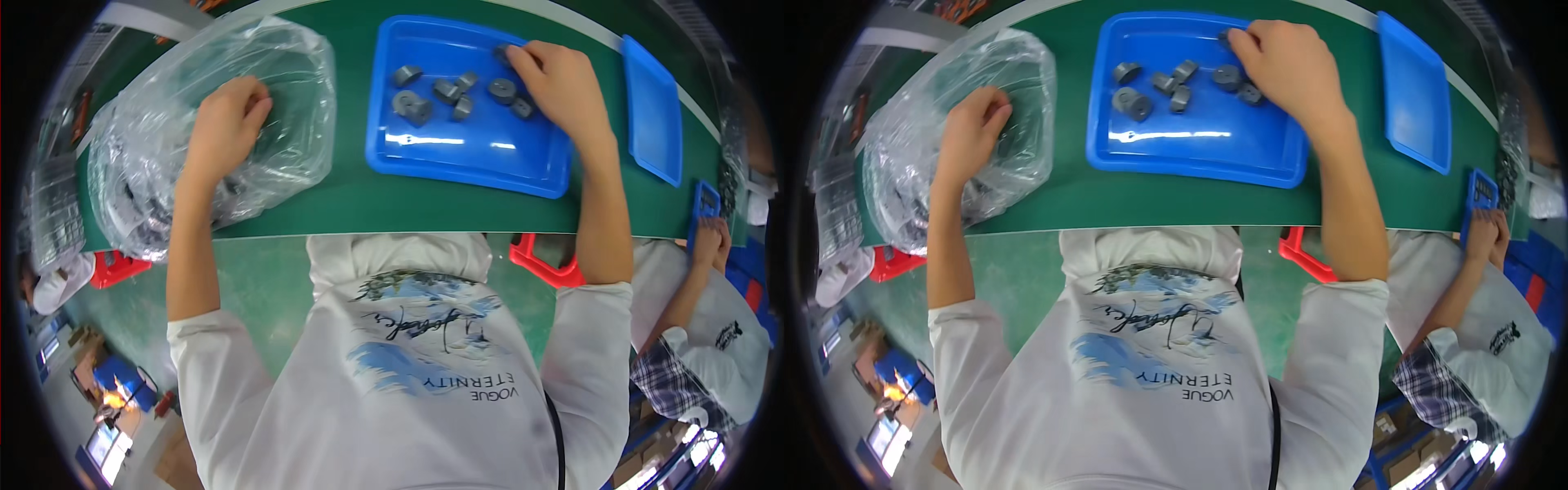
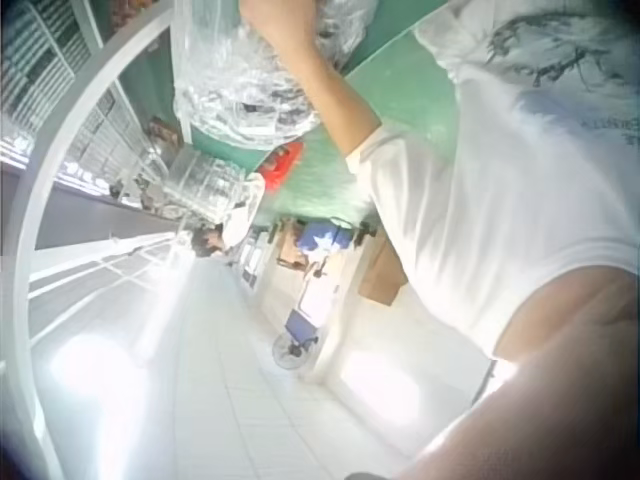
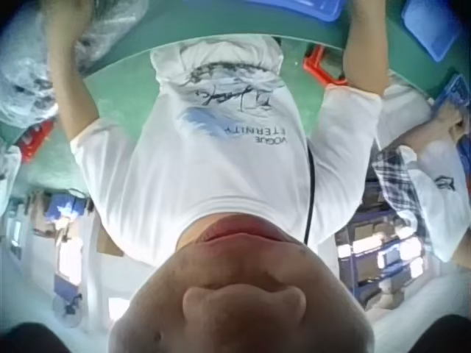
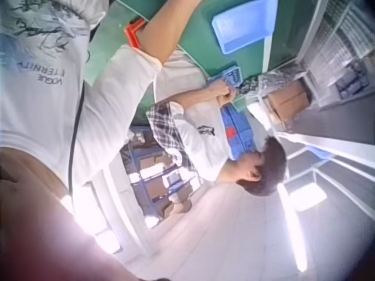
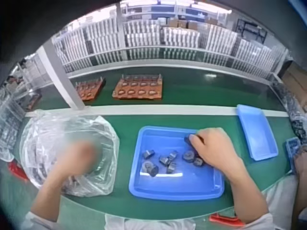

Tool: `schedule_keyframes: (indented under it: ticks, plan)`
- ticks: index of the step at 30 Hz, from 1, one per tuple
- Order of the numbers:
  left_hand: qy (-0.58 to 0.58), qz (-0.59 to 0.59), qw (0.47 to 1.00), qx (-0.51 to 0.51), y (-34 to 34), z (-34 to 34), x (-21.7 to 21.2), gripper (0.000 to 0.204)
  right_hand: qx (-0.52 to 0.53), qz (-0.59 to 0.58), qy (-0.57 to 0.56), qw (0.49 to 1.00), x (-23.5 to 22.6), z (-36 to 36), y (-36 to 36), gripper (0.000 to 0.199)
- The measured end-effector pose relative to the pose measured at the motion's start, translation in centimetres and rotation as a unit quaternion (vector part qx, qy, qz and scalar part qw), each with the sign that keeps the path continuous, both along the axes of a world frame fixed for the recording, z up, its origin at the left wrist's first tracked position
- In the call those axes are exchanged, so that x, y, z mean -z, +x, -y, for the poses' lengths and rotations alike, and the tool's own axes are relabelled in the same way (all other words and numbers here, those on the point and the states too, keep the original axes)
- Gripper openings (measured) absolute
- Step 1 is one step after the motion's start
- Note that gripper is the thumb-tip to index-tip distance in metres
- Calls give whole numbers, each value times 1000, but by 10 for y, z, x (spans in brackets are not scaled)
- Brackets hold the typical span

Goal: Assembling and sorting small grey components into a blue tray at a manual assembly station.

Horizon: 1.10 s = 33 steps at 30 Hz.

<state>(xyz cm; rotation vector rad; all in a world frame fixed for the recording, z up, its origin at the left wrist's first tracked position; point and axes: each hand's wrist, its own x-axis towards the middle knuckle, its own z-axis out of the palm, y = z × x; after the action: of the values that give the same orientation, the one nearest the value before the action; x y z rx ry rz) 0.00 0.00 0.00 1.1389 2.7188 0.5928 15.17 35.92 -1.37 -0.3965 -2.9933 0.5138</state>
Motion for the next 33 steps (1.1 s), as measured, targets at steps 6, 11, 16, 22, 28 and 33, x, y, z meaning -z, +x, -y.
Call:
schedule_keyframes:
  ticks: [6,11,16,22,28,33]
  plan:
    - [23,-9,999,-47,12,-2,6,12,25,-160,46,986,-9,6,11,23]
    - [111,53,986,-111,21,-2,0,9,-259,-153,-22,953,-1,18,5,17]
    - [321,86,931,-153,63,-6,-4,5,-273,-119,-77,952,-14,14,14,15]
    - [462,190,851,-164,109,-26,-4,11,-214,-150,-78,962,-24,15,23,20]
    - [533,317,776,-118,112,-32,12,11,-258,-113,-79,956,-24,30,11,24]
    - [513,354,770,-137,113,-37,27,11,-193,66,-264,943,-24,17,-3,20]
